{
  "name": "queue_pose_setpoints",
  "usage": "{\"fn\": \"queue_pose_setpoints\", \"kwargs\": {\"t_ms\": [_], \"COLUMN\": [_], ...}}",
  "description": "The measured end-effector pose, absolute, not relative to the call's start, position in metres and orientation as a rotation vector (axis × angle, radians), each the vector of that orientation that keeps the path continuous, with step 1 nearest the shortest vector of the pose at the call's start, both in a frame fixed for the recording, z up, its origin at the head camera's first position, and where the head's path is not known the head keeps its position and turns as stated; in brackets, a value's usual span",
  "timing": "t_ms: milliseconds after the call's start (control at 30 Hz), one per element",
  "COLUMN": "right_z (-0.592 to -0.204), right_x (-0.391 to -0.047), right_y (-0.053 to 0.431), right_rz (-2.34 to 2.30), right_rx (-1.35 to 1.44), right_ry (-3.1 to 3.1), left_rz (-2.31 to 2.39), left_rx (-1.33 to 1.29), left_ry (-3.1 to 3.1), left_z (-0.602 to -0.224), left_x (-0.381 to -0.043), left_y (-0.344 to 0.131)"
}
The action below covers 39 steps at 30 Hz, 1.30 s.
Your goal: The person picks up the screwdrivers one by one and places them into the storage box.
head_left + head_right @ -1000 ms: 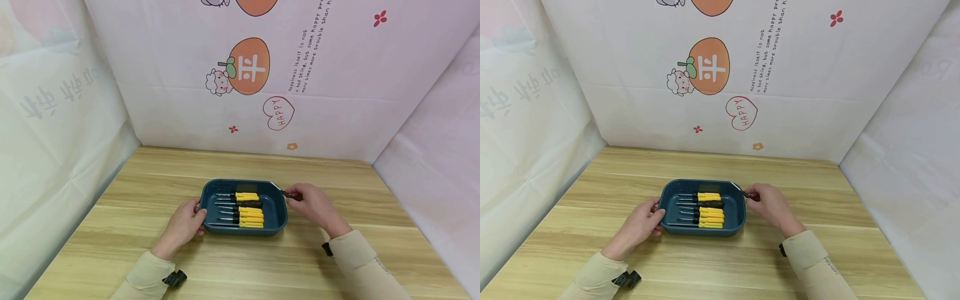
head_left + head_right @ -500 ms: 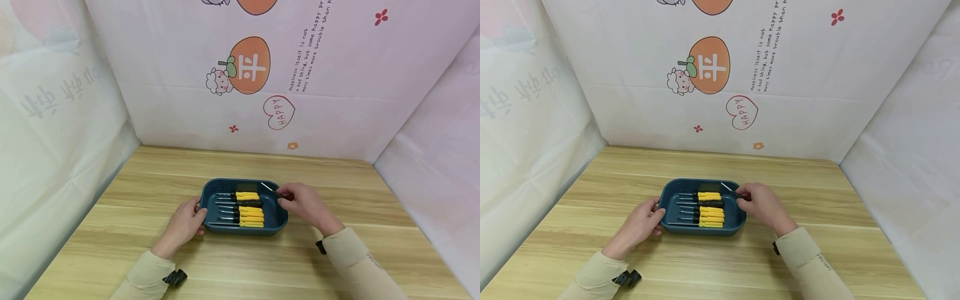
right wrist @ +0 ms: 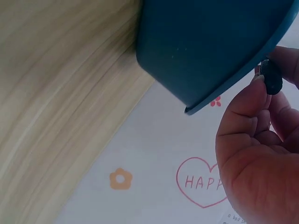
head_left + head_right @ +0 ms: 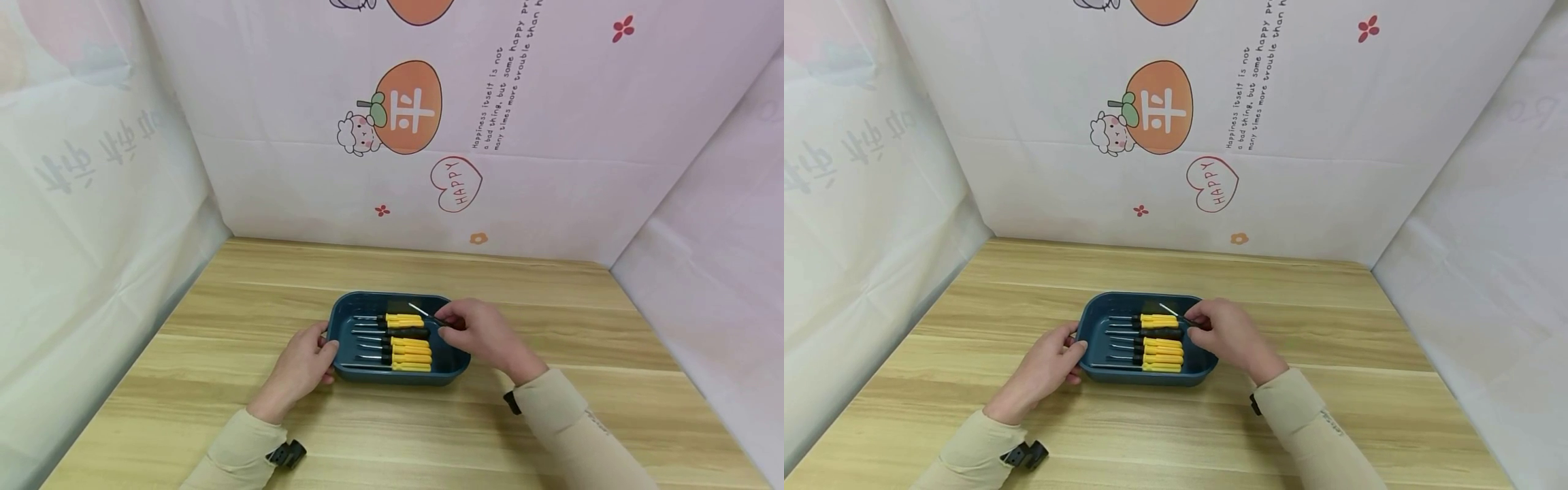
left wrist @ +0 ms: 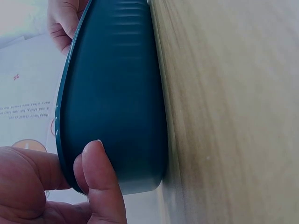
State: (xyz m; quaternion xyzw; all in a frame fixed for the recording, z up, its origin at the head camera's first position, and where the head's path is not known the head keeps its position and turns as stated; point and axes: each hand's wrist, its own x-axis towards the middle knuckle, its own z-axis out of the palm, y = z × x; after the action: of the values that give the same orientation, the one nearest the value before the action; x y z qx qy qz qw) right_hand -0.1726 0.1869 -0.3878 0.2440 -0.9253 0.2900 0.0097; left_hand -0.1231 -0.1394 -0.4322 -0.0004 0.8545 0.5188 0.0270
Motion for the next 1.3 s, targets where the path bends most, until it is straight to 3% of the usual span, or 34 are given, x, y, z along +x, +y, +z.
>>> {"fn": "queue_pose_setpoints", "kwargs": {"t_ms": [1300], "right_z": [-0.393], "right_x": [-0.173], "right_y": [0.152], "right_rz": [0.866], "right_rx": [1.213], "right_ry": [-3.093], "left_rz": [1.616], "left_rx": [0.002], "left_ry": [2.631], "left_z": [-0.433], "left_x": [-0.124], "left_y": [-0.140]}}
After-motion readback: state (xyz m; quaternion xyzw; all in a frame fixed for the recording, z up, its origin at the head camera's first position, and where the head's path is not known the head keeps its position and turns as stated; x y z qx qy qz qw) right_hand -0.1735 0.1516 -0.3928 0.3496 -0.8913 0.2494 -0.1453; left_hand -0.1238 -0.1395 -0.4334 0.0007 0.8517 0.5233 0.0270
